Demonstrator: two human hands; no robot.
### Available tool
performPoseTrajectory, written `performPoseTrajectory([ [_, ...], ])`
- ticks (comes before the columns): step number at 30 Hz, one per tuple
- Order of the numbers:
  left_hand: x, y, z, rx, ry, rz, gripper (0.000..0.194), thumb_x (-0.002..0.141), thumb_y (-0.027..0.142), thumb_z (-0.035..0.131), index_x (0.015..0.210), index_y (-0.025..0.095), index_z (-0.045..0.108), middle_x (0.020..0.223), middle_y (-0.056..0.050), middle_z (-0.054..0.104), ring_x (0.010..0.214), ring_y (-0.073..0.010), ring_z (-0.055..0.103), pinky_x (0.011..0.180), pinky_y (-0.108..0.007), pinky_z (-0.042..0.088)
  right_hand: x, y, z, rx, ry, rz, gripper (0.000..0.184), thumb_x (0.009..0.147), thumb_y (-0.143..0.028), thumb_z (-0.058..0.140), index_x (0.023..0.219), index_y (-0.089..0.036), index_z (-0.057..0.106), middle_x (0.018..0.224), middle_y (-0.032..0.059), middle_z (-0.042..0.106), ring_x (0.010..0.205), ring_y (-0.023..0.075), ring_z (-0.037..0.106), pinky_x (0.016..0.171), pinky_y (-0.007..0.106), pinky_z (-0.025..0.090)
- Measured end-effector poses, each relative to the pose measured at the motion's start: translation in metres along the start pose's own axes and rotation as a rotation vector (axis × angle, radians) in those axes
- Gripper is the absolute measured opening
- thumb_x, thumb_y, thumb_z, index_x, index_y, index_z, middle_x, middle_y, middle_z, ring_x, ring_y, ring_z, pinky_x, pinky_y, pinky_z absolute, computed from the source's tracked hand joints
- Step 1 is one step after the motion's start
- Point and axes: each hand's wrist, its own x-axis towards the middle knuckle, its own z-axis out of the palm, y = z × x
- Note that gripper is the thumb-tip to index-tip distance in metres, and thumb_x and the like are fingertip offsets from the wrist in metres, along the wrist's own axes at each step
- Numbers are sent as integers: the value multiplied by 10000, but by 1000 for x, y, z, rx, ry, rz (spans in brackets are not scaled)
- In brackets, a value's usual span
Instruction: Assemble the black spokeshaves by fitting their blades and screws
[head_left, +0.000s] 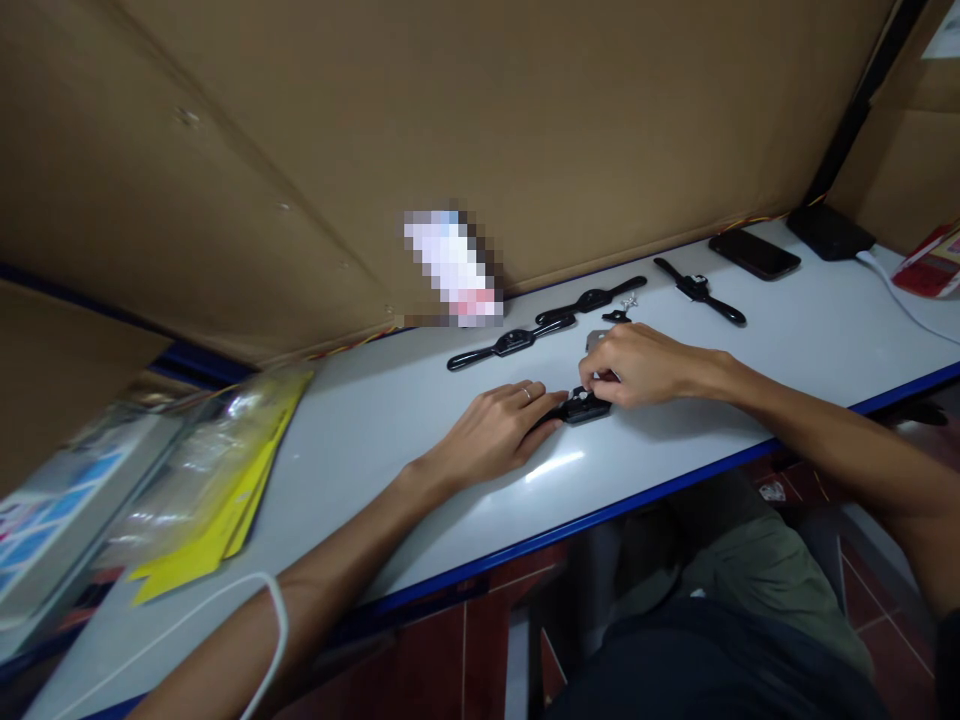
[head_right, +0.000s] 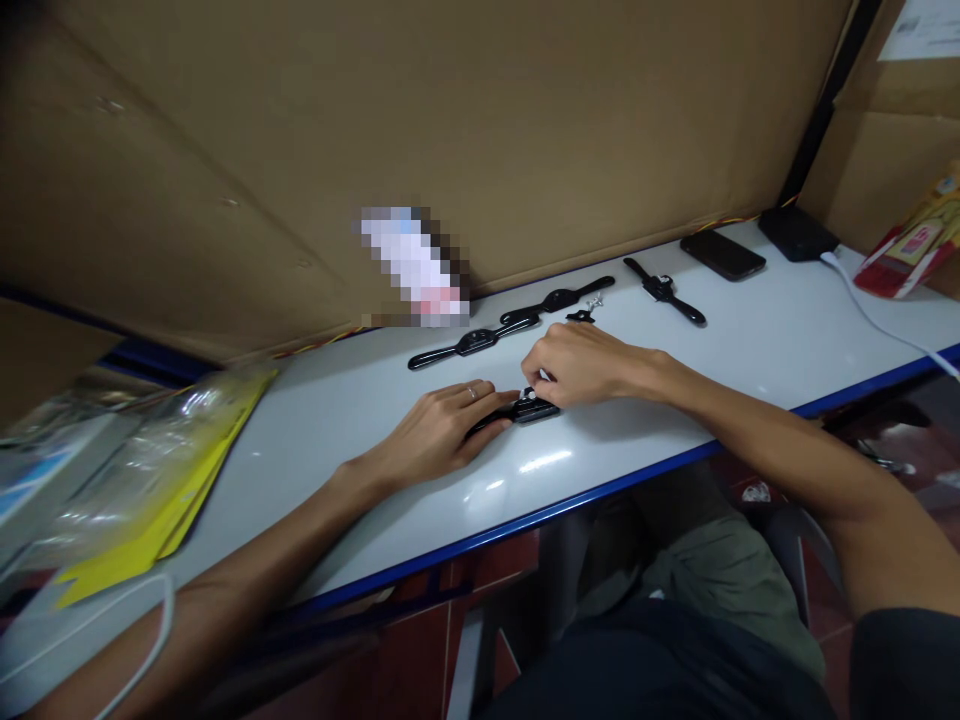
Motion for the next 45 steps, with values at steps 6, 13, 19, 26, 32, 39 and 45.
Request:
performPoseTrajectory([
  [6,0,-1,2,14,-6,7,407,1085,361,344,1279,134,620,953,-91,674,839,-221,659,722,-371,565,1,0,1,90,-43,-80,312,788,-152,526,906,-213,808,784,15,723,697,152,521,687,303,331],
  [13,0,-1,2,46,9,19,396,1095,355,326,1257,138,615,922,-75,660,813,-210,655,704,-347,551,1,1,2,117,-6,-100,333,797,-137,541,959,-215,820,821,19,761,722,149,571,717,301,363],
  [19,-1,-1,2,34,5,17,382,1094,352,333,1237,140,617,925,-74,658,811,-215,653,703,-353,544,2,0,2,112,-24,-126,372,812,-136,539,1041,-221,820,820,25,770,709,146,576,736,300,382],
  [26,0,-1,1,43,0,16,390,1097,359,321,1236,144,614,917,-71,653,807,-211,649,705,-345,538,0,-2,1,70,-32,-108,399,836,-130,515,1083,-232,812,890,49,786,785,177,610,758,318,395],
  [32,0,0,1,38,-16,3,393,1092,354,337,1293,141,600,969,-83,672,850,-219,664,730,-359,556,1,-1,-1,-16,15,-30,400,815,-139,501,1066,-222,801,880,50,762,752,172,577,710,303,355],
  [39,-2,-2,3,45,-1,1,428,1098,362,334,1410,136,519,1034,-99,696,887,-223,680,752,-366,567,1,0,-3,-112,-55,67,330,797,-128,495,895,-190,804,793,63,720,642,153,481,665,316,294],
  [45,-1,-1,3,52,11,15,420,1098,353,325,1380,127,538,994,-92,699,863,-222,680,731,-361,566,2,-1,-1,-86,-67,63,290,791,-116,508,843,-183,786,759,53,684,615,143,426,664,317,294],
])
